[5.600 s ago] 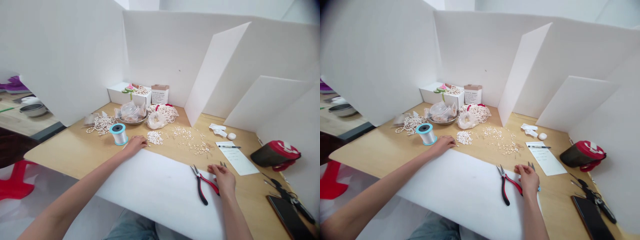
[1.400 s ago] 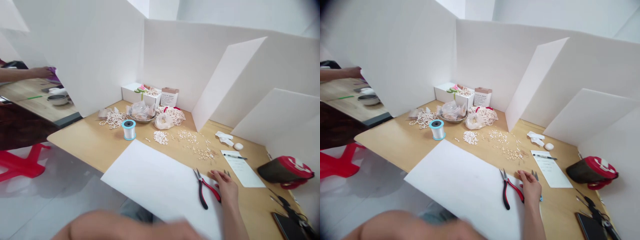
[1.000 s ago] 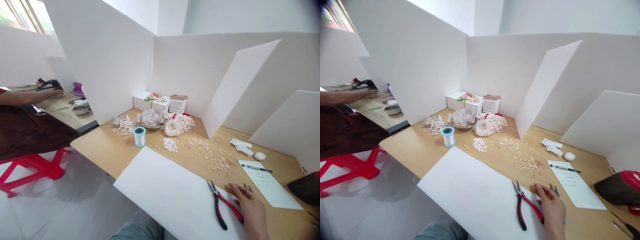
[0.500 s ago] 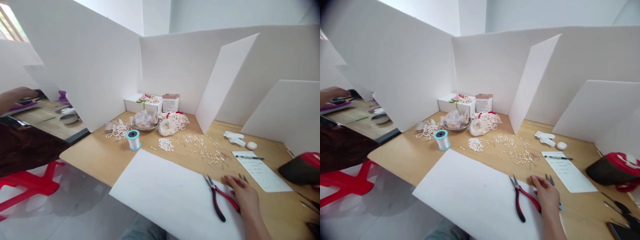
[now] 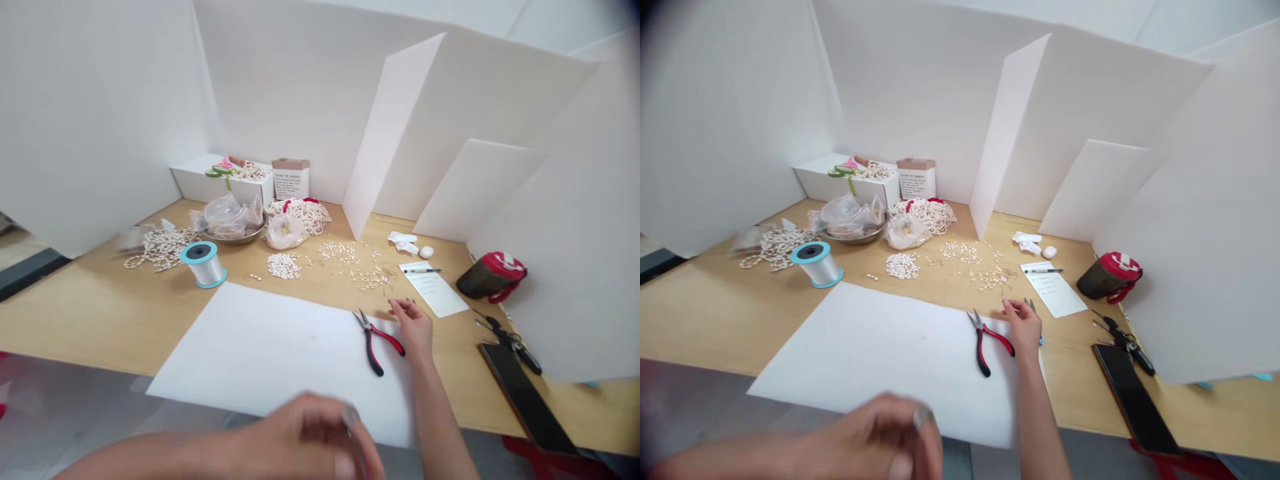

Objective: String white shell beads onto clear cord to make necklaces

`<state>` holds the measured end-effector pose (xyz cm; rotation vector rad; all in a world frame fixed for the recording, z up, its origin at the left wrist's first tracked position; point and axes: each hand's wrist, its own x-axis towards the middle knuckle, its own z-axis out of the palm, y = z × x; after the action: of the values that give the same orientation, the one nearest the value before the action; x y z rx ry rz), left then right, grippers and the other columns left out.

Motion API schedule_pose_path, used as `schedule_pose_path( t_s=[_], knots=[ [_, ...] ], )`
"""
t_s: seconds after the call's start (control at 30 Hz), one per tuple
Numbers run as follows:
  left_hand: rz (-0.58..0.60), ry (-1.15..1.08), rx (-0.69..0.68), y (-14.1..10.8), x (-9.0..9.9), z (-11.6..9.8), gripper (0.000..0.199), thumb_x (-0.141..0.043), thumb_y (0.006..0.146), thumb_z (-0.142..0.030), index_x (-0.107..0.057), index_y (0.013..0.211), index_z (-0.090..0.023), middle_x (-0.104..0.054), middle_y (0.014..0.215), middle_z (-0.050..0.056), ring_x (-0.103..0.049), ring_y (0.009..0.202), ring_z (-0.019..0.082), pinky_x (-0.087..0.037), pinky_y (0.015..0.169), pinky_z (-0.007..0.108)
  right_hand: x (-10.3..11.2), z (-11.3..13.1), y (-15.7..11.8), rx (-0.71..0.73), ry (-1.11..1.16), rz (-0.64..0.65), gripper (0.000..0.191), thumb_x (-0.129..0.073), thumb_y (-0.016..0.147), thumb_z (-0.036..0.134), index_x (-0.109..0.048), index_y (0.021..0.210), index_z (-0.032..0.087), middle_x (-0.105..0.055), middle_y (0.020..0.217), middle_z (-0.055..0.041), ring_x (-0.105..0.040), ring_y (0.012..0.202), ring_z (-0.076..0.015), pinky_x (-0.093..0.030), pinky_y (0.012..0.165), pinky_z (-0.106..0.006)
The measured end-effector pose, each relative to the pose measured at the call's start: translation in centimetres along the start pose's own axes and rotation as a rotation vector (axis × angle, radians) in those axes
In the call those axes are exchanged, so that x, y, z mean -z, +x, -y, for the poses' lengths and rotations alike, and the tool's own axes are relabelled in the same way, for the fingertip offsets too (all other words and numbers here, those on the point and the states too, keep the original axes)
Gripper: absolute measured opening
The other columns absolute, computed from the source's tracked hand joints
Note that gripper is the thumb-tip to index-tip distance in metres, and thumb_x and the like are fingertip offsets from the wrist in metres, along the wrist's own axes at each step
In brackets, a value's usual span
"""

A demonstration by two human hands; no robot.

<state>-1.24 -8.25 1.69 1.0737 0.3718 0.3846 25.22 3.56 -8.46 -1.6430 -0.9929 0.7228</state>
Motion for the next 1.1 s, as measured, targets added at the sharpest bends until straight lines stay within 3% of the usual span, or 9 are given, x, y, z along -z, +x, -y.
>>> schedule_pose_path(
  t_s=[0.13, 0.27, 0.37, 0.5, 0.83, 0.97, 1.1],
  knots=[
    [-0.438, 0.387, -0.087, 3.5, 5.9, 0.2, 0.022, -0.062, 0.080, -0.034, -0.064, 0.094, -0.018, -0.065, 0.091, 0.006, -0.061, 0.082, 0.017, -0.048, 0.071, 0.028, -0.6, 1.5, -1.0, 0.084, -0.001, 0.116, 0.037, -0.067, 0.070, 0.047, -0.069, 0.087, 0.015, -0.068, 0.068, -0.0051, -0.060, 0.059, -0.0173, -0.044, 0.057, -0.028],
    [-0.618, 0.395, -0.213, 8.0, 9.5, 0.9, 0.036, -0.066, 0.075, -0.036, -0.058, 0.105, -0.017, -0.061, 0.090, 0.006, -0.060, 0.079, 0.018, -0.051, 0.060, 0.028, -1.4, 4.0, -3.2, 0.167, -0.025, 0.344, 0.025, -0.065, 0.076, 0.043, -0.068, 0.083, 0.019, -0.070, 0.094, -0.0077, -0.060, 0.059, -0.0152, -0.044, 0.055, -0.027],
    [-0.648, 0.357, -0.277, 9.9, 10.3, 1.0, 0.040, -0.067, 0.073, -0.038, -0.058, 0.106, -0.016, -0.061, 0.086, 0.006, -0.060, 0.079, 0.019, -0.050, 0.055, 0.026, -2.0, 5.5, -4.8, 0.257, -0.097, 0.438, 0.021, -0.060, 0.081, 0.040, -0.068, 0.083, 0.021, -0.070, 0.094, -0.0061, -0.062, 0.064, -0.0166, -0.046, 0.059, -0.028],
    [-0.652, 0.380, -0.321, 10.1, 10.6, 0.9, 0.025, -0.062, 0.078, -0.039, -0.064, 0.079, -0.014, -0.062, 0.075, 0.005, -0.059, 0.072, 0.017, -0.049, 0.054, 0.025, -2.8, 6.0, -5.7, 0.310, -0.159, 0.440, 0.016, -0.060, 0.082, 0.036, -0.067, 0.079, 0.022, -0.071, 0.082, -0.0033, -0.062, 0.065, -0.0173, -0.045, 0.060, -0.027],
    [-0.682, 0.332, -0.287, 9.0, 11.7, -0.3, 0.022, -0.062, 0.078, -0.036, -0.064, 0.079, -0.014, -0.063, 0.075, 0.004, -0.059, 0.074, 0.017, -0.049, 0.054, 0.023, -5.0, 6.2, -4.6, -0.021, 0.193, 0.577, 0.024, -0.063, 0.078, 0.043, -0.063, 0.084, 0.019, -0.068, 0.077, -0.0053, -0.059, 0.060, -0.0148, -0.032, 0.037, -0.019],
    [-0.702, 0.324, -0.288, 9.1, 12.3, -0.5, 0.022, -0.062, 0.078, -0.036, -0.064, 0.079, -0.014, -0.063, 0.076, 0.004, -0.059, 0.072, 0.016, -0.049, 0.055, 0.023, -6.0, 6.5, -3.8, -0.042, 0.194, 0.633, 0.025, -0.064, 0.077, 0.043, -0.065, 0.082, 0.019, -0.064, 0.065, -0.0026, -0.058, 0.059, -0.0144, -0.036, 0.039, -0.019],
    [-0.729, 0.421, -0.259, 9.1, 14.7, -0.9, 0.026, -0.060, 0.079, -0.039, -0.064, 0.085, -0.014, -0.065, 0.080, 0.005, -0.060, 0.074, 0.017, -0.051, 0.059, 0.025, -6.0, 6.9, -2.2, -0.046, 0.227, 0.663, 0.023, -0.065, 0.077, 0.041, -0.065, 0.081, 0.018, -0.066, 0.077, -0.0040, -0.058, 0.061, -0.0126, -0.036, 0.039, -0.018]
  ],
)
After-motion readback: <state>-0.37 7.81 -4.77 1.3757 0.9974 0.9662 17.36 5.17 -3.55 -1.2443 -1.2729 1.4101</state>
